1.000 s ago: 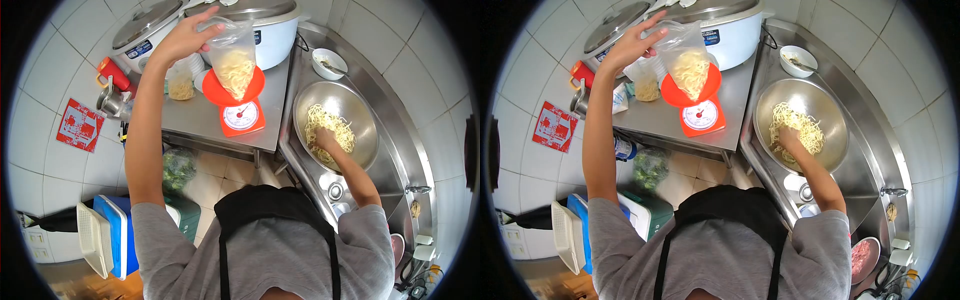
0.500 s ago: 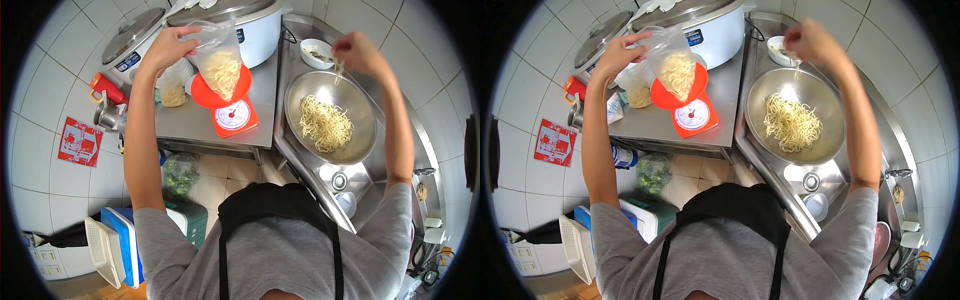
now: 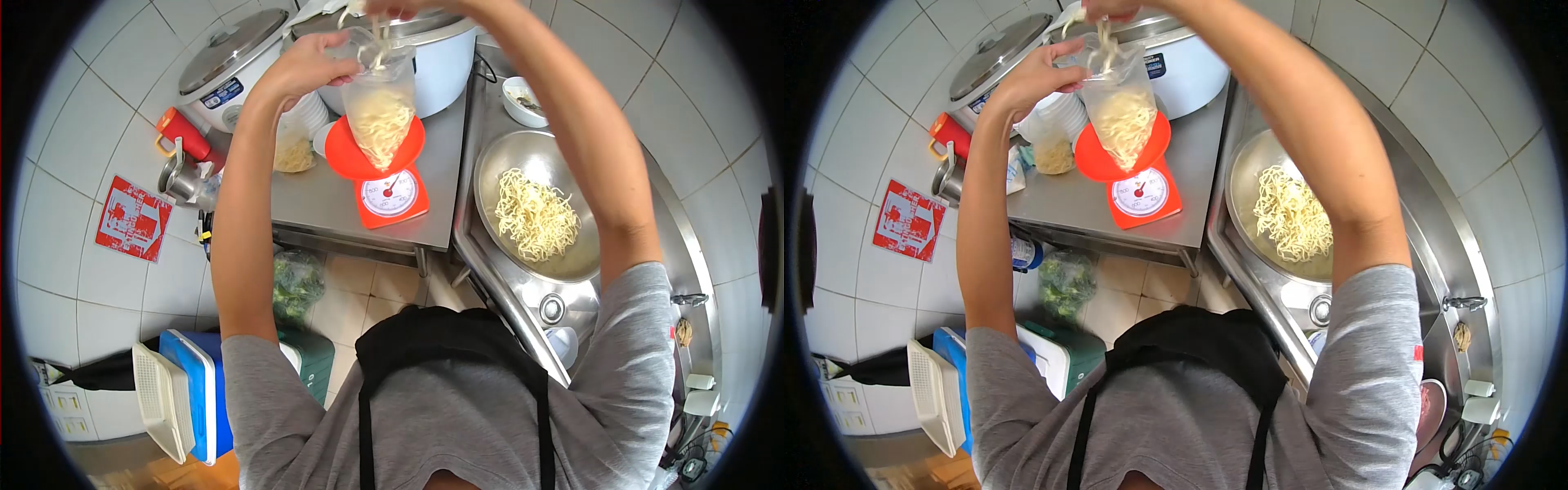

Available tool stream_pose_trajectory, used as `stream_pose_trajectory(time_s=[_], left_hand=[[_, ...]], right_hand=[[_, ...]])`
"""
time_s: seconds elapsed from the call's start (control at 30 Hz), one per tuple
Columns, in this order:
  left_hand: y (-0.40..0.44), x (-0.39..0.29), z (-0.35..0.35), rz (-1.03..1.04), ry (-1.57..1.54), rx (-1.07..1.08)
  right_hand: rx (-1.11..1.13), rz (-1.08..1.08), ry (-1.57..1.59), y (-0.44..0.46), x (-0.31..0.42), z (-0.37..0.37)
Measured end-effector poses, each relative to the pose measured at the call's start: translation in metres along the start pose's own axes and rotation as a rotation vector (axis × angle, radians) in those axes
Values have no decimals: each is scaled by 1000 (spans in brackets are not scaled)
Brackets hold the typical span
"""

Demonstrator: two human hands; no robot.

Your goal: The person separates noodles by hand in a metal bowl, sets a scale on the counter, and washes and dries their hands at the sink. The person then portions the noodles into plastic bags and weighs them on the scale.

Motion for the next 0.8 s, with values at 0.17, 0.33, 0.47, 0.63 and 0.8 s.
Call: stream_pose_trajectory(time_s=[0.17,0.33,0.47,0.63,0.8], left_hand=[[-7,-2,-7,56,-11,-33],[-18,4,-13,-37,160,-90],[-22,1,-12,-50,188,-112],[-21,-1,-16,-60,138,-154],[-7,-6,-1,-42,249,-117]], right_hand=[[8,-44,68,-1,-11,36],[-130,48,51,-33,-54,16],[45,280,246,-98,-123,40],[692,660,-150,-278,-248,178],[467,724,-265,-391,-270,221]])
Point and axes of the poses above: each hand's wrist, its own y-axis towards the middle knuckle, its own z-axis out of the palm, x = y × z, the point moved 10 cm from there along y, towards the middle knuckle, and after that the axes turned 4 degrees about y, right-handed, at the moved point
